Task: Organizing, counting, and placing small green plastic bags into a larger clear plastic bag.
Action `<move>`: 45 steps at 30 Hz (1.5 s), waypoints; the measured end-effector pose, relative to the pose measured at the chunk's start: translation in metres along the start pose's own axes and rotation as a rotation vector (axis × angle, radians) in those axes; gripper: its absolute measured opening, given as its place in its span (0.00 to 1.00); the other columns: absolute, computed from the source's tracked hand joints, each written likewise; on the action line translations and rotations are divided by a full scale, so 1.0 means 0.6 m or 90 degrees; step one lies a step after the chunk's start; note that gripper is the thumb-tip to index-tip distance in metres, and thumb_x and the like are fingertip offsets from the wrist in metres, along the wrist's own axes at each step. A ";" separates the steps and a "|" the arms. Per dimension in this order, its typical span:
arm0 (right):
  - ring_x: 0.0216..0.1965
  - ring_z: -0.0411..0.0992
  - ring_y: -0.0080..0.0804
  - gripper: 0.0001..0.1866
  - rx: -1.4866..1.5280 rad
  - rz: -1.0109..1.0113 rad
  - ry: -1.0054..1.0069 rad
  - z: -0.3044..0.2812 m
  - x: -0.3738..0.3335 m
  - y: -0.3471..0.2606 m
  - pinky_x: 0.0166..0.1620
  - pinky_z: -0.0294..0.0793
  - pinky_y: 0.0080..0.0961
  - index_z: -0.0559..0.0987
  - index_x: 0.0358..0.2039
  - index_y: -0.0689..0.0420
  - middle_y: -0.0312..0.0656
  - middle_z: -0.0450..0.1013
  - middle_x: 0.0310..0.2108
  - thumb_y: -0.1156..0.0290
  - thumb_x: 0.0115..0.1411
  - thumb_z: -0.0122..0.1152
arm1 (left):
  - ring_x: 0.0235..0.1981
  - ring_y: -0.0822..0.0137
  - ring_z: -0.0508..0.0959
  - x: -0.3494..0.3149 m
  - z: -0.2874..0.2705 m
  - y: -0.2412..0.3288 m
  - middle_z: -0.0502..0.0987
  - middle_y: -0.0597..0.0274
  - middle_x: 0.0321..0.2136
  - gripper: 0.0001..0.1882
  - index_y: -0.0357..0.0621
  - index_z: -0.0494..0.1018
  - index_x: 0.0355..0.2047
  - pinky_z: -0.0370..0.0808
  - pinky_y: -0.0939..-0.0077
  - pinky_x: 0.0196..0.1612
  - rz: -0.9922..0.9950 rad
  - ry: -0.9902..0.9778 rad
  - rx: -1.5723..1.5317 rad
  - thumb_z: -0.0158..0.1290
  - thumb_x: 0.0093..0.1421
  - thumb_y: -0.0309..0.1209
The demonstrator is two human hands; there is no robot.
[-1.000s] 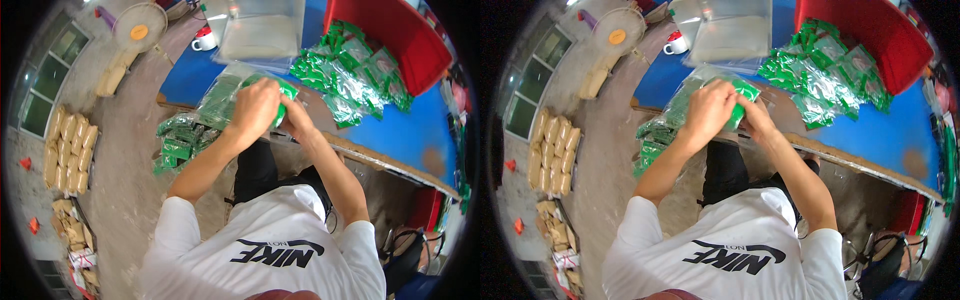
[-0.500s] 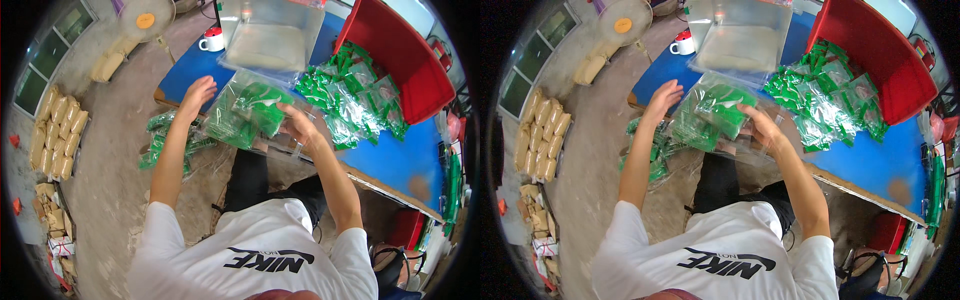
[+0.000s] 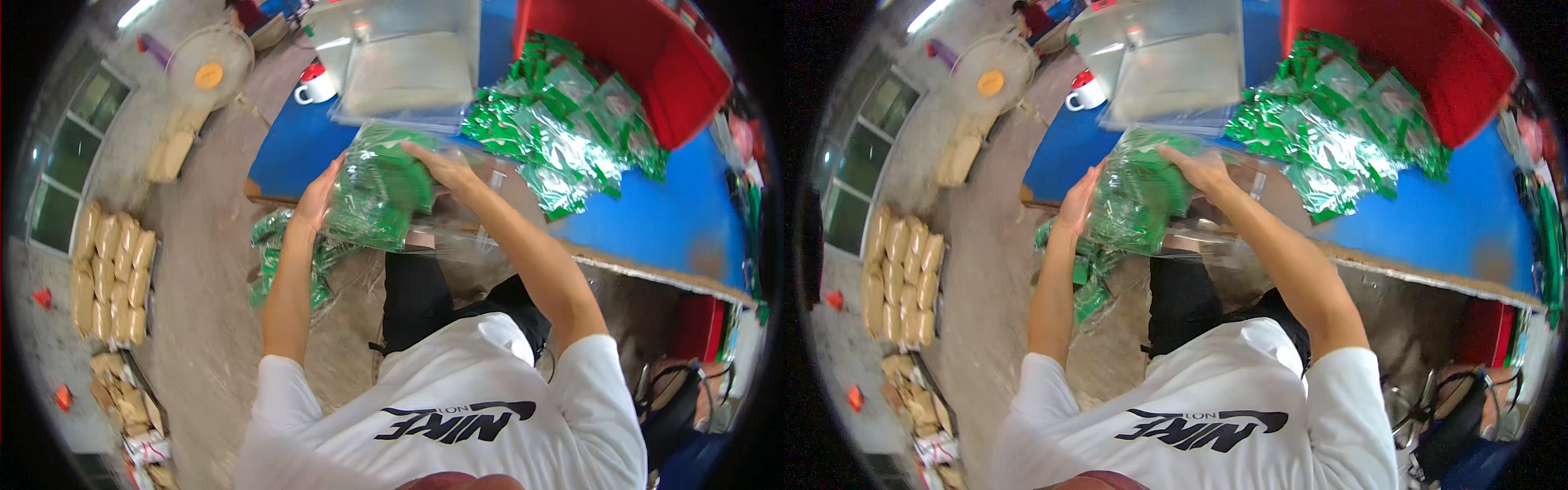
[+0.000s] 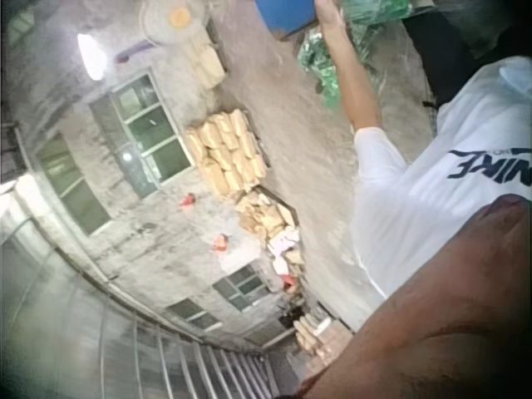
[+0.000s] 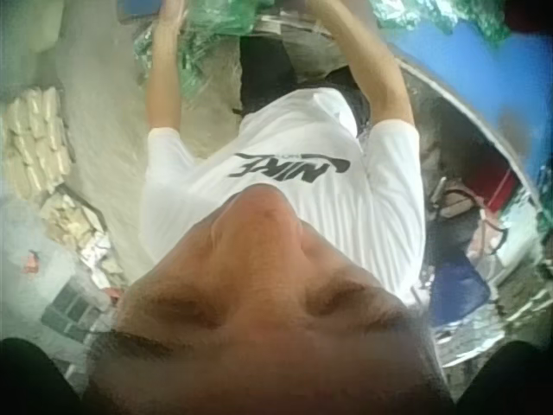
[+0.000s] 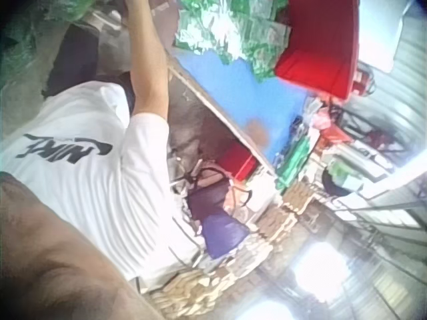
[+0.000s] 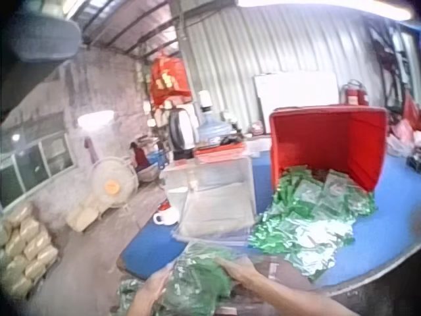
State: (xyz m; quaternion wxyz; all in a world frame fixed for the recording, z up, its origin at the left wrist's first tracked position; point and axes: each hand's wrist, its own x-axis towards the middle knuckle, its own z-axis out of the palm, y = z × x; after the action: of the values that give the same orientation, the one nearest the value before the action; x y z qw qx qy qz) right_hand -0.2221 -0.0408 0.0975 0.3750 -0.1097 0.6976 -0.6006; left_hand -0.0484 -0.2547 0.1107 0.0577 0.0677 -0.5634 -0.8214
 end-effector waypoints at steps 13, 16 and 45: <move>0.56 0.72 0.50 0.57 -0.002 -0.109 0.087 -0.001 -0.098 -0.015 0.60 0.69 0.39 0.52 0.64 0.79 0.62 0.72 0.53 0.40 0.57 0.64 | 0.70 0.63 0.55 -0.003 0.048 -0.007 0.54 0.57 0.70 0.37 0.37 0.49 0.71 0.49 0.66 0.71 0.016 0.113 0.007 0.36 0.72 0.51; 0.58 0.70 0.50 0.50 -0.161 -0.282 0.186 0.000 -0.055 0.055 0.61 0.67 0.40 0.50 0.66 0.74 0.64 0.69 0.56 0.47 0.62 0.62 | 0.72 0.63 0.50 0.021 0.075 -0.019 0.50 0.56 0.72 0.38 0.37 0.45 0.72 0.47 0.67 0.72 0.072 0.064 0.134 0.35 0.72 0.52; 0.38 0.78 0.34 0.48 0.158 -0.261 0.159 0.006 -0.103 0.031 0.40 0.78 0.26 0.52 0.66 0.64 0.55 0.78 0.40 0.69 0.53 0.74 | 0.60 0.58 0.67 -0.014 0.102 -0.008 0.65 0.49 0.60 0.48 0.33 0.50 0.69 0.63 0.68 0.62 -0.060 0.181 0.301 0.59 0.49 0.28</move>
State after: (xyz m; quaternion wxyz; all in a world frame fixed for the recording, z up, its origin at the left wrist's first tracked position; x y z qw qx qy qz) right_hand -0.1714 -0.0013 0.1045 0.1670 -0.1270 0.6229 -0.7537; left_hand -0.0513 -0.1954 0.1283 0.0804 0.2200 -0.7221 -0.6509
